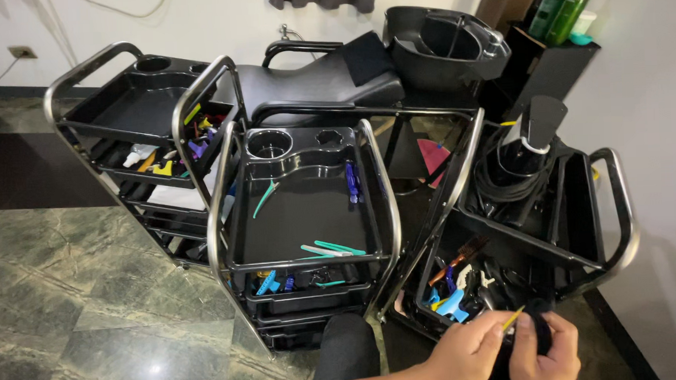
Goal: The person picks up several hair clips of various colors from a tray and organized them by attaching them to a black cloth, then uses the cloth to wipe the top surface of the black plastic tray.
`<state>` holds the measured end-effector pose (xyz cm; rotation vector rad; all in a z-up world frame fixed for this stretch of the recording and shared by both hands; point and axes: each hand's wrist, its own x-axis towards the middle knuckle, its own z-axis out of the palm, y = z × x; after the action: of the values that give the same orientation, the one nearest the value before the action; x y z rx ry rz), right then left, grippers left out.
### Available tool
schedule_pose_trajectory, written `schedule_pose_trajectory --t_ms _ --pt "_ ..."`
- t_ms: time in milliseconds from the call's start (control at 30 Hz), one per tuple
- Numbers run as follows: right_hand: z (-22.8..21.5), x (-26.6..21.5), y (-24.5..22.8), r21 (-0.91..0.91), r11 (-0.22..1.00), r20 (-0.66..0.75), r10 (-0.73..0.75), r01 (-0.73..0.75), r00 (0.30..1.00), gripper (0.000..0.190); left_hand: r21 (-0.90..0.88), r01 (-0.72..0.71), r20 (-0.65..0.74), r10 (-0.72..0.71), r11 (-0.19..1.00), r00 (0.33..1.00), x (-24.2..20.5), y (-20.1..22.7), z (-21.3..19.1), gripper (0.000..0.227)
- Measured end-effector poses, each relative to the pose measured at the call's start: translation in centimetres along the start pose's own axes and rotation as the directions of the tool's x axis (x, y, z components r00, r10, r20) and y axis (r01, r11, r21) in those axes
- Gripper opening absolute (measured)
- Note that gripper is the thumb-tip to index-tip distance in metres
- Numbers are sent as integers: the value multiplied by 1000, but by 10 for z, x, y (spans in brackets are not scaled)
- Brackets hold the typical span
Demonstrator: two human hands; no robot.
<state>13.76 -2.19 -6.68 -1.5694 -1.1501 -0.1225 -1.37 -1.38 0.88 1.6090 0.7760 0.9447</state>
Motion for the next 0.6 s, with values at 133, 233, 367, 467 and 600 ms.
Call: schedule_pose_trajectory --t_ms 133,233,367,467,600 --pt "5 -31 8 72 996 152 -61 50 986 24 -25 -126 -202 119 992 972 19 -43 10 37" --pt "-16 -43 -75 74 977 262 176 -201 949 13 -211 19 -167 -55 977 984 18 -23 -14 39" --pt "-4 -17 18 -21 996 256 85 -82 963 29 -101 -177 -114 165 979 980 10 -32 3 75" --pt "-8 -2 15 66 998 64 7 -12 998 23 -98 40 6 -39 994 999 2 -28 10 46" --pt "-6 -36 6 166 984 272 10 -57 962 24 -159 -112 -167 85 981 982 21 -58 9 43"
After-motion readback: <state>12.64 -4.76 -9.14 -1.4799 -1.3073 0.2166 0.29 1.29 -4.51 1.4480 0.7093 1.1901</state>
